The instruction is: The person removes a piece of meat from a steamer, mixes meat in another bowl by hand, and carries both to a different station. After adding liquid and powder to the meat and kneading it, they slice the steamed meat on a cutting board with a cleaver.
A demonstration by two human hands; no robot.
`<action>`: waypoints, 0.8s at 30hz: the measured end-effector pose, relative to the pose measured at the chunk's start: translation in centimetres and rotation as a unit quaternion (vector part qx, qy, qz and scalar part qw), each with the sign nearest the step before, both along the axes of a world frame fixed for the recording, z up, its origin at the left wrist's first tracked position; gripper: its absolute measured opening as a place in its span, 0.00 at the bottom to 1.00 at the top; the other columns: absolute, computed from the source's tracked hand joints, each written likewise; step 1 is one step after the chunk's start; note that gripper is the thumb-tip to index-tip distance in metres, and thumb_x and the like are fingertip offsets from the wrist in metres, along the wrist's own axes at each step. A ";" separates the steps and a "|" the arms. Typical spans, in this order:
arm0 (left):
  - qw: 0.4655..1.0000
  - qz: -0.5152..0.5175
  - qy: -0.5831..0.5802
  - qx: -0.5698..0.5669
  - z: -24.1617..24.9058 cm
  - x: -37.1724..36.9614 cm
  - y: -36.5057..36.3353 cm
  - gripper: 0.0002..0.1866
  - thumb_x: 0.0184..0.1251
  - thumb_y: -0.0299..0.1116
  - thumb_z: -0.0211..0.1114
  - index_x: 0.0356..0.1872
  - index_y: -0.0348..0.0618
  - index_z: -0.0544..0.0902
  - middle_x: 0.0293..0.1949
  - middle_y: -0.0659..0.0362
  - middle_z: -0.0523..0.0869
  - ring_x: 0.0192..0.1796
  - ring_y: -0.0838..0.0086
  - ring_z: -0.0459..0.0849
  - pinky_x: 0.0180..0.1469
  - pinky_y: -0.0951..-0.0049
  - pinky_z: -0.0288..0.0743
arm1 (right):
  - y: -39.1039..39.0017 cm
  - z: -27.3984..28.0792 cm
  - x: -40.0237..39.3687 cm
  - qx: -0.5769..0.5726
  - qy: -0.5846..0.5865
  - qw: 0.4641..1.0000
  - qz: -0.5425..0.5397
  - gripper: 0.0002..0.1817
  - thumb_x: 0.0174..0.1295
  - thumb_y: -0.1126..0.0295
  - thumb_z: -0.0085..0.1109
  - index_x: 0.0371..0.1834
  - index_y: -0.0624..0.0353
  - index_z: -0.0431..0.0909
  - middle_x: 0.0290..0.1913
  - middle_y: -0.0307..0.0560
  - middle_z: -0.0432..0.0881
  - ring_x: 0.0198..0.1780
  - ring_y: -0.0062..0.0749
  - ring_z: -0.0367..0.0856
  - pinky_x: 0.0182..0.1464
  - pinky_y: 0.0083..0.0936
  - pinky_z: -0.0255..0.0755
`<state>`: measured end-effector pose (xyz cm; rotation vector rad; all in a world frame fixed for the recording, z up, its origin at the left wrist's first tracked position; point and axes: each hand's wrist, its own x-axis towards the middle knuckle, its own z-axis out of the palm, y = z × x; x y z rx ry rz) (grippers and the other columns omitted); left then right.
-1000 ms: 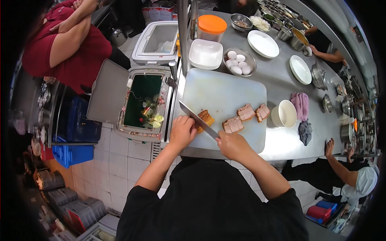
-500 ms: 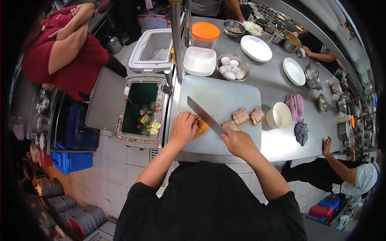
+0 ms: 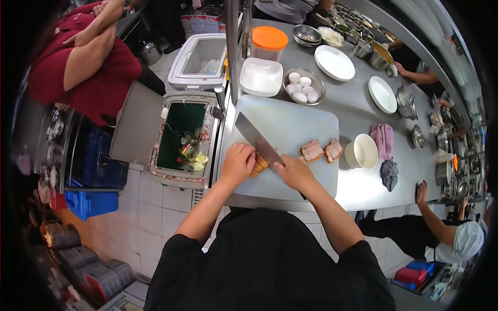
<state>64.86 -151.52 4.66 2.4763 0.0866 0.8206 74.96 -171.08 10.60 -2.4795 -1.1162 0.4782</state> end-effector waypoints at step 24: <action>0.835 0.300 -0.163 -0.431 -3.1 -20.8 3.7 0.07 0.74 0.28 0.58 0.44 0.37 0.80 0.39 0.61 0.83 0.40 0.78 0.78 0.47 0.76 0.73 | 23.3 13.9 -7.2 -0.377 -0.396 0.718 0.430 0.17 0.57 0.60 0.66 0.50 0.43 0.88 0.50 0.37 0.87 0.53 0.38 0.83 0.48 0.49 0.66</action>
